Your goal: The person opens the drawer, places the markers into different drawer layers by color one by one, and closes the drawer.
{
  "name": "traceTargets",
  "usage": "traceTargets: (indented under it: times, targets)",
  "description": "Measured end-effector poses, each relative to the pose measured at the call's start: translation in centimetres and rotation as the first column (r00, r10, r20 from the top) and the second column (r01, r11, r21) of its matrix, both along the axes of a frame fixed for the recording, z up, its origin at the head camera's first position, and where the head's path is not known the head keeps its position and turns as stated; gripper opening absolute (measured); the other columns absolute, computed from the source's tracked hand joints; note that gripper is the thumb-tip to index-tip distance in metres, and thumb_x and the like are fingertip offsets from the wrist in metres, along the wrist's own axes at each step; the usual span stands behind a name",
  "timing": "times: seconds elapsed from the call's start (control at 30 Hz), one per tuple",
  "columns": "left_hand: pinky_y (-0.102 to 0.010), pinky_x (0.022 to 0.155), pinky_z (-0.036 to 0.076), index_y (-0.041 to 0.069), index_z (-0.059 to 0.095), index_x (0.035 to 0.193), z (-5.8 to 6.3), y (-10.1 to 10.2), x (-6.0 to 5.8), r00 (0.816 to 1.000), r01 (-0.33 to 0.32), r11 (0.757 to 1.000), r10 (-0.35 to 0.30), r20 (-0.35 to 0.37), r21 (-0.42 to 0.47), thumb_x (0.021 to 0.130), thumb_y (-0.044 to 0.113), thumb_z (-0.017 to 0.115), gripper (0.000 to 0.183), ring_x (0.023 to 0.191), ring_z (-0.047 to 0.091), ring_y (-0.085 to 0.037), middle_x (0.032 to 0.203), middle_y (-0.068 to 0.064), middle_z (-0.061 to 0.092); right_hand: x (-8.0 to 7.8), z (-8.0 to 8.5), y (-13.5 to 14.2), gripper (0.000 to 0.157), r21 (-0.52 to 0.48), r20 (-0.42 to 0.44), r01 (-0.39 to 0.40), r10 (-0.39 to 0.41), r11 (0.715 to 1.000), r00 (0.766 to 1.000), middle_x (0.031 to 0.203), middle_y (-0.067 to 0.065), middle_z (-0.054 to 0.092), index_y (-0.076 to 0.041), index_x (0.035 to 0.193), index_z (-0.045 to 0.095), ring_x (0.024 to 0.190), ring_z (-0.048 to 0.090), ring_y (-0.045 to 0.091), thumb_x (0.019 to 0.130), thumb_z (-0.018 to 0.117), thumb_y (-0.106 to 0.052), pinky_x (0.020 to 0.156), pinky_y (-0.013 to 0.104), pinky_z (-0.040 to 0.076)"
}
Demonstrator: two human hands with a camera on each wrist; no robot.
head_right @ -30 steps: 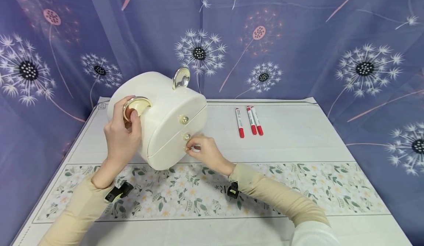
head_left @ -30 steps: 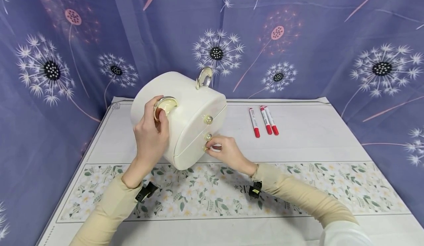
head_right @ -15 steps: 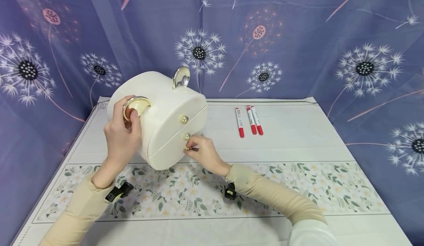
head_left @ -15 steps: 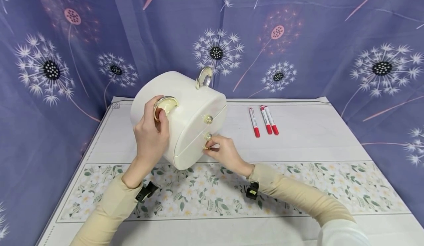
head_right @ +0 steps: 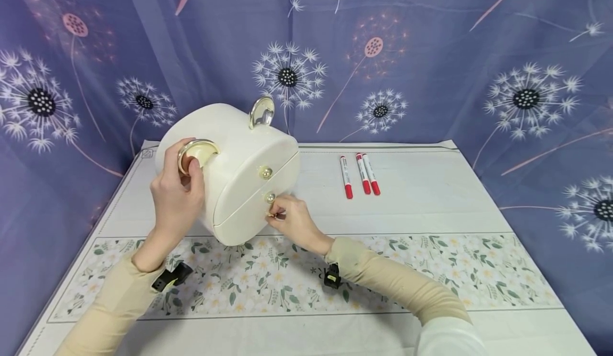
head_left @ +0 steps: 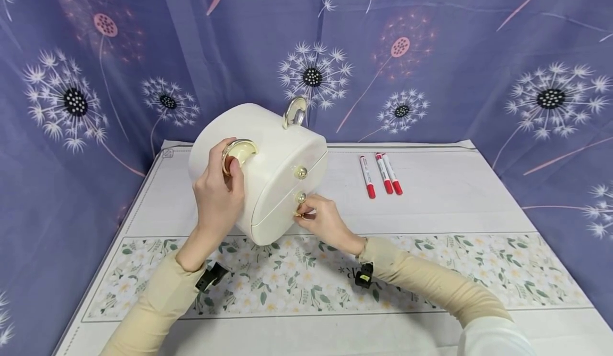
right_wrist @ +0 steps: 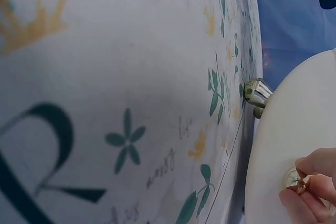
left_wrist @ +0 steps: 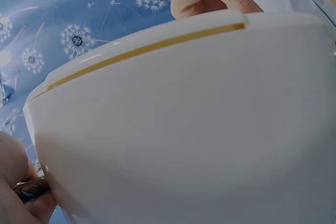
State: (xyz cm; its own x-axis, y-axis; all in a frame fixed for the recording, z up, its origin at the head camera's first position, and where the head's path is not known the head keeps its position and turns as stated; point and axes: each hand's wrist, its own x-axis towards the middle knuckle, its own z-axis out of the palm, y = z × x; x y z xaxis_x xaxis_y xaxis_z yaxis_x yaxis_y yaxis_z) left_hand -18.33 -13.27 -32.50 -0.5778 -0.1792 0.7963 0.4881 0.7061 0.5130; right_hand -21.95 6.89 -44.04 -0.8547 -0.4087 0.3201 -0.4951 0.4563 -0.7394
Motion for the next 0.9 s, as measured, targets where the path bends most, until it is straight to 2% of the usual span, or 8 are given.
traceTargets:
  times: [0.5, 0.7, 0.9]
  targets:
    - [-0.042, 0.056, 0.049, 0.006, 0.052, 0.123, -0.03, -0.15, -0.11, 1.0, 0.003, 1.0, -0.003, 0.001, -0.013, 0.091, 0.011, 0.046, 0.033, 0.073, 0.064, -0.03, 0.101, -0.019, 0.066, -0.21, 0.2, 0.03, 0.007, 0.035, -0.05, -0.019, 0.021, 0.999, 0.999, 0.082, 0.002, 0.06, -0.007, 0.076, 0.064, 0.076, 0.06, 0.011, 0.074, 0.07, -0.004, 0.067, 0.014, 0.054]
    - [-0.04, 0.053, 0.048, 0.006, 0.052, 0.123, -0.1, -0.21, -0.14, 1.0, 0.003, 1.0, -0.003, -0.004, -0.019, 0.091, 0.011, 0.046, 0.033, 0.067, 0.062, -0.028, 0.1, -0.019, 0.066, -0.24, 0.3, 0.08, 0.006, 0.051, -0.047, -0.02, 0.022, 0.999, 0.999, 0.081, 0.003, 0.06, -0.006, 0.076, 0.064, 0.076, 0.061, 0.011, 0.075, 0.07, -0.005, 0.067, 0.018, 0.055]
    - [-0.04, 0.054, 0.048, 0.006, 0.052, 0.122, -0.21, -0.24, -0.22, 1.0, 0.0, 1.0, -0.001, -0.004, -0.016, 0.091, 0.012, 0.046, 0.033, 0.069, 0.063, -0.028, 0.099, -0.019, 0.066, -0.16, 0.44, 0.1, 0.006, 0.053, -0.03, -0.028, 0.029, 0.998, 0.999, 0.082, 0.003, 0.06, -0.006, 0.077, 0.064, 0.076, 0.061, 0.012, 0.076, 0.07, -0.005, 0.068, 0.019, 0.055]
